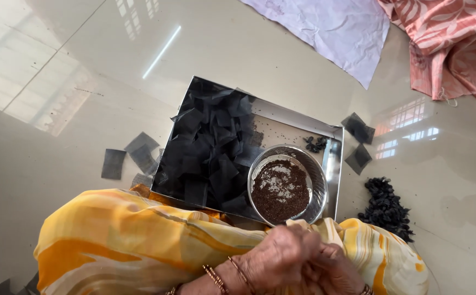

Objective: The person picks up a small black paper square, fills it with a dark powder from a metal bowl by hand, and folds it into a small pouch, placing the finished pouch onto a pile.

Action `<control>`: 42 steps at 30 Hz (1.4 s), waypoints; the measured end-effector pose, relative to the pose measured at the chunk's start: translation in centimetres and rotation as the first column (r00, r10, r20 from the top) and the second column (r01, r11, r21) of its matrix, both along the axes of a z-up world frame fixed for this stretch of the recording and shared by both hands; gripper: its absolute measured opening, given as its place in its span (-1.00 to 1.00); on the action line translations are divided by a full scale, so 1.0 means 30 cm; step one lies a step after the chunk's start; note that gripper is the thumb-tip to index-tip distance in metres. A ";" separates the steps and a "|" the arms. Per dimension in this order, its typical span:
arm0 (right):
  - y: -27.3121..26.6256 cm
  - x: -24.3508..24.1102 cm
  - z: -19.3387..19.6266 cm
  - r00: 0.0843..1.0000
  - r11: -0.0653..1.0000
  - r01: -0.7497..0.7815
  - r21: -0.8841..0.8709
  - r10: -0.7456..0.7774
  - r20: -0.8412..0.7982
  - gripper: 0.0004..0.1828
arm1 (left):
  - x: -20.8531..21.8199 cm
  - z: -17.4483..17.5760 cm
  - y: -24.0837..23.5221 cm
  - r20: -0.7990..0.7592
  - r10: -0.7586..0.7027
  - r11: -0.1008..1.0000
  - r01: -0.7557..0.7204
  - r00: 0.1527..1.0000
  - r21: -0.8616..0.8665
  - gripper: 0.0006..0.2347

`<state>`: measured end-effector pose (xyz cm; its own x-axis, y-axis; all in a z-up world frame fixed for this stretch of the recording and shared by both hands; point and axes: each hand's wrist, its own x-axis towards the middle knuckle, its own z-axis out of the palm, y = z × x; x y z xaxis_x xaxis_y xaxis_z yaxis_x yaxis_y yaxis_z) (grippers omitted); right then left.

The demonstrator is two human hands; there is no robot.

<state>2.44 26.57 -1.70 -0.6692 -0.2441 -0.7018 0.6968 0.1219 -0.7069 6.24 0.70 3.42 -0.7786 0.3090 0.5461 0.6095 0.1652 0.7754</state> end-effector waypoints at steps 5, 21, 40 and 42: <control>-0.131 0.020 0.170 0.948 0.953 -0.124 0.277 0.196 -0.250 -0.80 | -0.045 -0.073 0.040 0.479 -0.004 0.996 -0.038 0.878 0.078 -0.87; -0.048 -0.263 -0.062 0.970 0.894 -0.242 -0.377 0.224 -0.091 -0.65 | -0.107 -0.049 -0.011 -0.182 0.144 0.940 -0.192 0.973 -0.282 -0.86; -0.121 -0.806 -0.267 0.204 0.563 0.364 0.742 0.729 -0.653 -0.74 | -0.421 -0.218 -0.202 -0.017 0.687 0.348 -0.349 0.726 -0.870 -0.82; -0.124 -0.789 -0.239 0.152 0.530 0.409 0.743 0.763 -0.628 -0.83 | -0.421 -0.217 -0.201 0.010 0.697 0.389 -0.367 0.717 -0.845 -0.85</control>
